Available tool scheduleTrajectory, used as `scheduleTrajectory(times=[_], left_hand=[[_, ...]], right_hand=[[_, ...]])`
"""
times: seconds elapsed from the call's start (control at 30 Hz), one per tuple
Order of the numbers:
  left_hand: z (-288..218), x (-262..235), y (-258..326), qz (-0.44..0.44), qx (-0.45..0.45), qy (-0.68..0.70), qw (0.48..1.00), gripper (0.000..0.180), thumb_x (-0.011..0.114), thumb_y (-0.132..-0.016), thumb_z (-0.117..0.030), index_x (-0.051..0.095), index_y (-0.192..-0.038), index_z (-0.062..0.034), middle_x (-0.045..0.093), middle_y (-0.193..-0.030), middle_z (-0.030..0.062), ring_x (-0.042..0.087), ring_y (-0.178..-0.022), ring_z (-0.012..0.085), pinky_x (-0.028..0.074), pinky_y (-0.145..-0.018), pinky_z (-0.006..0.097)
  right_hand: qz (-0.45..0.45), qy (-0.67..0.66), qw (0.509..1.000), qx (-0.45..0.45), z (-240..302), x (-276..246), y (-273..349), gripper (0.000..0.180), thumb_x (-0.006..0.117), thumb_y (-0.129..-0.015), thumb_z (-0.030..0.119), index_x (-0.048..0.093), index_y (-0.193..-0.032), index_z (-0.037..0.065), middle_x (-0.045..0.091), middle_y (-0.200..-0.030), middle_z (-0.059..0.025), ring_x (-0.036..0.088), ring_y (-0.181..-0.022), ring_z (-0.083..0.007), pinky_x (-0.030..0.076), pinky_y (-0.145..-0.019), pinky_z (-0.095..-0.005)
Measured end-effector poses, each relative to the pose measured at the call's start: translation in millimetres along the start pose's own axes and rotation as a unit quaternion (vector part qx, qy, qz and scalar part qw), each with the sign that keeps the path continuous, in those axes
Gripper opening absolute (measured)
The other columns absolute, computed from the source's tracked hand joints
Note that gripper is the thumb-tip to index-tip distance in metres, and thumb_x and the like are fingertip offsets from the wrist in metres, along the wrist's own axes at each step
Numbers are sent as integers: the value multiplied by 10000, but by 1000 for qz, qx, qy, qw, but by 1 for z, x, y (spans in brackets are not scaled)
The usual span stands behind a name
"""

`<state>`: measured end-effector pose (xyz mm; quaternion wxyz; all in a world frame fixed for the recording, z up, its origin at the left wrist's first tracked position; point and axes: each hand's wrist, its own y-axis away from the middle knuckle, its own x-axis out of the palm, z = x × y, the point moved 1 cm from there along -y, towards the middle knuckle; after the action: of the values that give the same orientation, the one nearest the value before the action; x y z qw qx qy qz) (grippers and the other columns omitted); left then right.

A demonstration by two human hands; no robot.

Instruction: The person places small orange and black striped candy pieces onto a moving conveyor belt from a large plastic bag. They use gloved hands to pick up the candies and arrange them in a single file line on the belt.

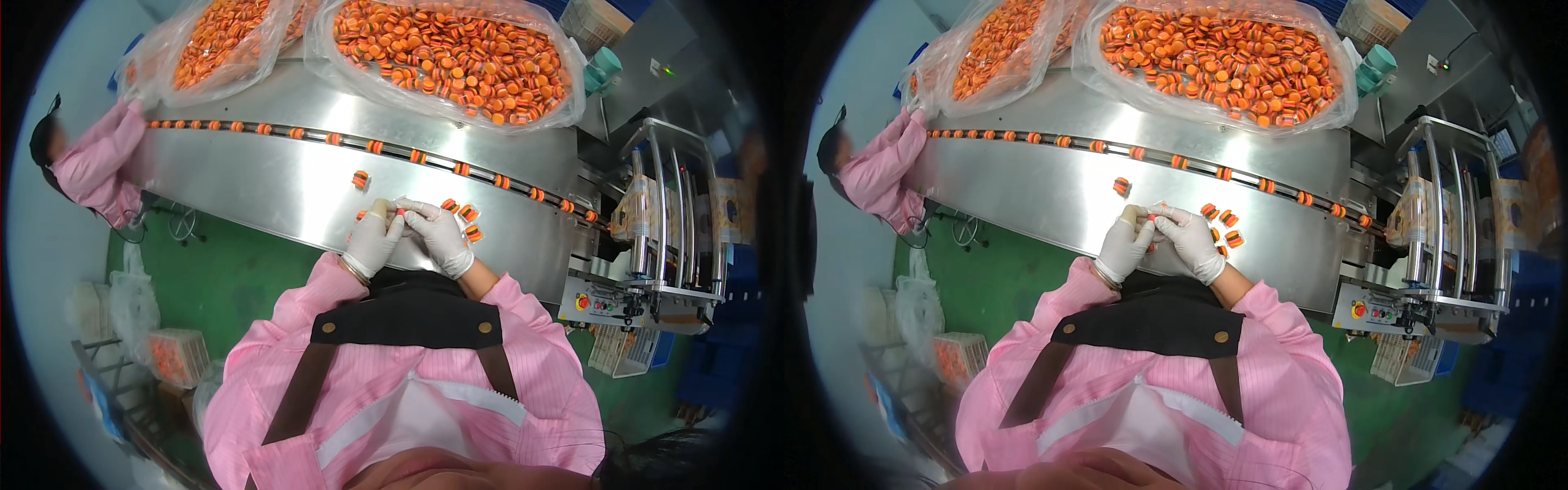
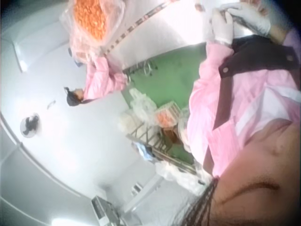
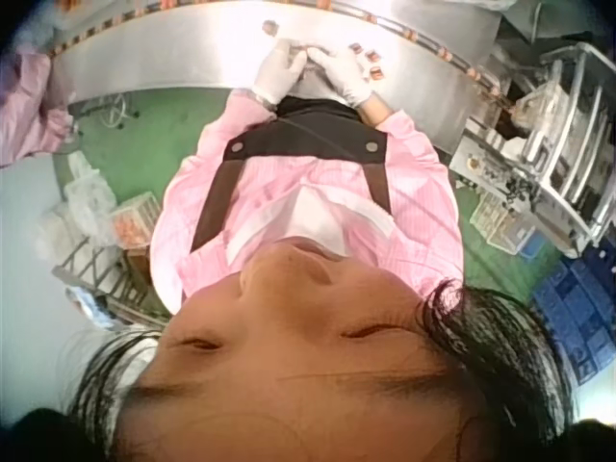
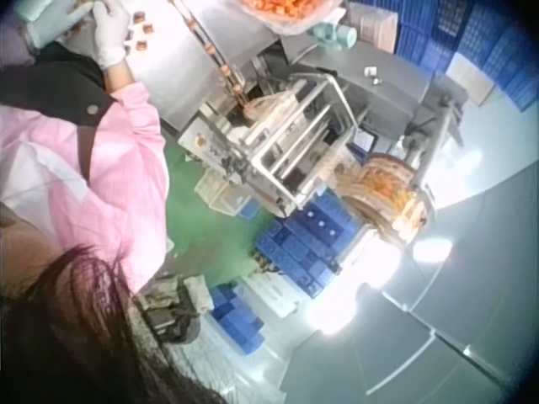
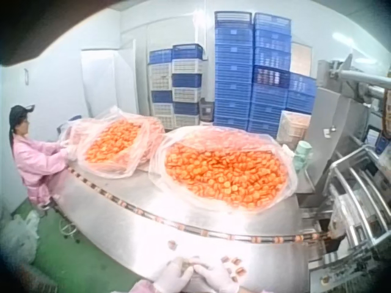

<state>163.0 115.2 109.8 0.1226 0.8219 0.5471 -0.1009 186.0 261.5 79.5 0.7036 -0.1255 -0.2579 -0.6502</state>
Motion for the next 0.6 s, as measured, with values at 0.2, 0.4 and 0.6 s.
scheduleTrajectory(times=[0.2, 0.4, 0.6], left_hand=[[4, -3, -14, 48, -18, -89, 995, 175, 566, -967, -164, 531, -1033, -6, 629, -855, 56, 611, -681, 79, 487, -563, 226], [-11, -16, -39, 49, 52, -27, 997, 201, 590, -956, -180, 563, -1072, -18, 589, -830, 21, 569, -702, 64, 480, -650, 224], [-33, -51, -135, -24, 95, -198, 975, 269, 628, -866, -152, 589, -1085, -2, 649, -911, 172, 642, -823, 271, 514, -743, 352]], right_hand=[[1, 48, 999, 7, 7, -10, -3, 298, 590, -946, 104, 593, -1216, -21, 657, -1020, -68, 632, -862, -120, 534, -785, -252], [-125, 123, 982, -75, 40, -49, 4, 284, 610, -932, 119, 582, -1194, 12, 637, -993, -67, 631, -812, -113, 526, -711, -246], [-315, 292, 889, -161, 14, -156, 25, 259, 637, -882, 112, 594, -1111, 2, 630, -947, -50, 606, -862, -129, 489, -793, -269]])
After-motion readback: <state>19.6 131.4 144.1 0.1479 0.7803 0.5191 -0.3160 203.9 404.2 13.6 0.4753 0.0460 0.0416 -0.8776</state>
